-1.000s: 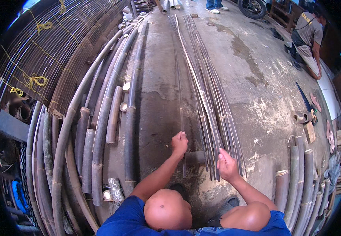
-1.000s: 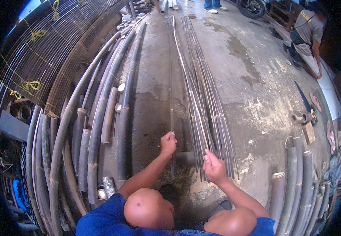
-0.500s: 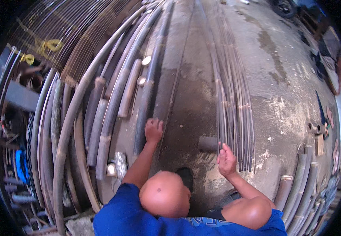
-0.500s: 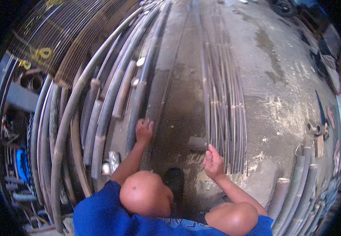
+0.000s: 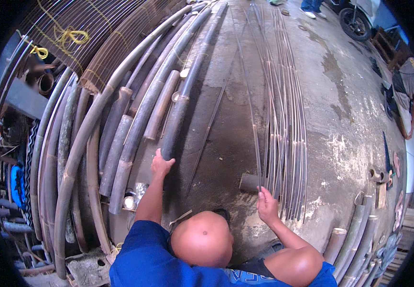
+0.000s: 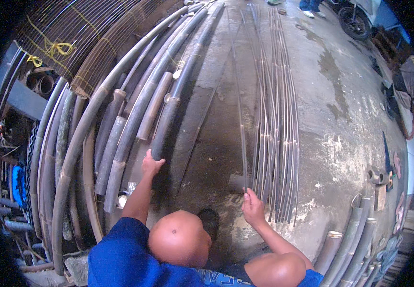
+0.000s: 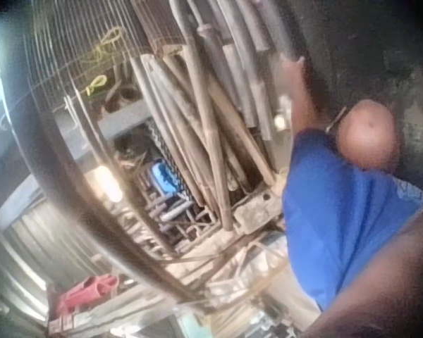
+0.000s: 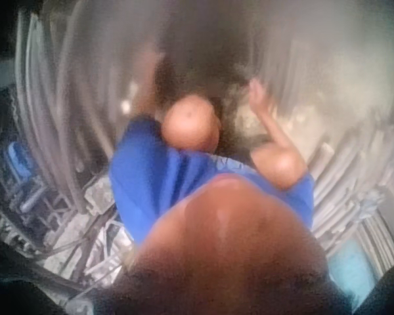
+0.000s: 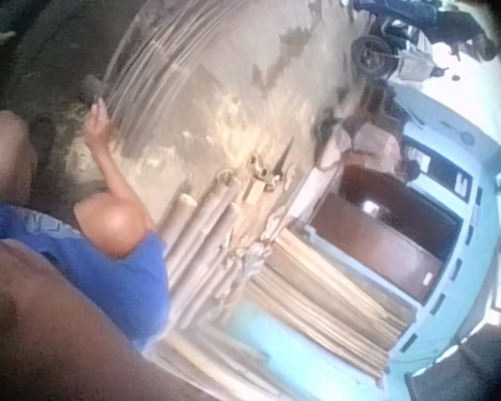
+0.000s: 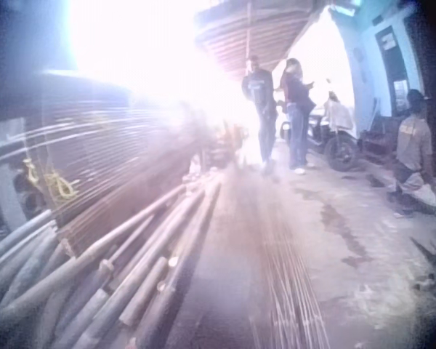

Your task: The person gathers a bundle of thin bamboo strips, unties them, and lays them on the floor. They then separate and align the strips into two parallel rows, adjusting them by hand.

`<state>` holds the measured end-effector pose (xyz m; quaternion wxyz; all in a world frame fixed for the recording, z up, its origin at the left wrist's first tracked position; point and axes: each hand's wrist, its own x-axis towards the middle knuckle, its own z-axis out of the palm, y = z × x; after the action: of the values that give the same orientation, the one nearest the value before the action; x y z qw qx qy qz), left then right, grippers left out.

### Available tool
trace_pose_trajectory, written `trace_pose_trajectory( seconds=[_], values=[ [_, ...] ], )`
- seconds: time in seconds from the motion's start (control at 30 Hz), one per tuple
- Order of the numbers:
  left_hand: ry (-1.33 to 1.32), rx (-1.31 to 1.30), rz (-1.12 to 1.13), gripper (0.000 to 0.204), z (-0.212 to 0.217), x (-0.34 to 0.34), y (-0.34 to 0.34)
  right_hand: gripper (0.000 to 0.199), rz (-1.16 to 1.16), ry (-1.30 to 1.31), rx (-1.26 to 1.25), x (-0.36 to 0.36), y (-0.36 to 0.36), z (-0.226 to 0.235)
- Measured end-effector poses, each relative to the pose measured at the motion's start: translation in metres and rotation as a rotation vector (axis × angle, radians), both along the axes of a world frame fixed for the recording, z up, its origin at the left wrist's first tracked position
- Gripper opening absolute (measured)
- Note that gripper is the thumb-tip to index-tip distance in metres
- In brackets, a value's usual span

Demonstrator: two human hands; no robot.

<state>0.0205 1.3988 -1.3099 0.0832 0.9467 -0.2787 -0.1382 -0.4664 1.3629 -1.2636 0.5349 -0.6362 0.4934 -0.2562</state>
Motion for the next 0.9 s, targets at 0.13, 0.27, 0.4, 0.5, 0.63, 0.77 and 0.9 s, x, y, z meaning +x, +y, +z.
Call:
trace_pose_trajectory(
  seconds=[0.13, 0.27, 0.4, 0.5, 0.63, 0.77, 0.9],
  values=[
    [-0.061, 0.023, 0.005, 0.099, 0.026, 0.002, -0.01, 0.036, 0.018, 0.01, 0.083, 0.008, 0.003, 0.005],
    [0.081, -0.084, 0.013, 0.099, 0.019, 0.012, 0.003, 0.036, 0.122, 0.012, 0.148, 0.021, 0.006, -0.003],
    [0.154, -0.16, -0.025, 0.099, 0.047, -0.025, -0.002, 0.036, 0.153, 0.02, 0.143, 0.028, 0.011, -0.004],
    [0.041, -0.139, -0.043, 0.097, 0.07, -0.022, 0.014, 0.034, 0.168, 0.037, 0.109, 0.024, 0.007, -0.014],
    [-0.02, -0.036, 0.01, 0.093, 0.141, 0.0, 0.042, 0.031, 0.289, 0.048, 0.334, 0.027, -0.003, -0.013],
    [-0.117, -0.052, -0.059, 0.092, 0.188, -0.008, 0.061, 0.04, 0.668, 0.211, 0.528, 0.041, -0.05, -0.02],
    [-0.091, -0.02, -0.033, 0.096, 0.23, -0.024, 0.096, 0.066, 1.151, 0.588, -0.168, 0.132, -0.122, 0.019]
  ],
)
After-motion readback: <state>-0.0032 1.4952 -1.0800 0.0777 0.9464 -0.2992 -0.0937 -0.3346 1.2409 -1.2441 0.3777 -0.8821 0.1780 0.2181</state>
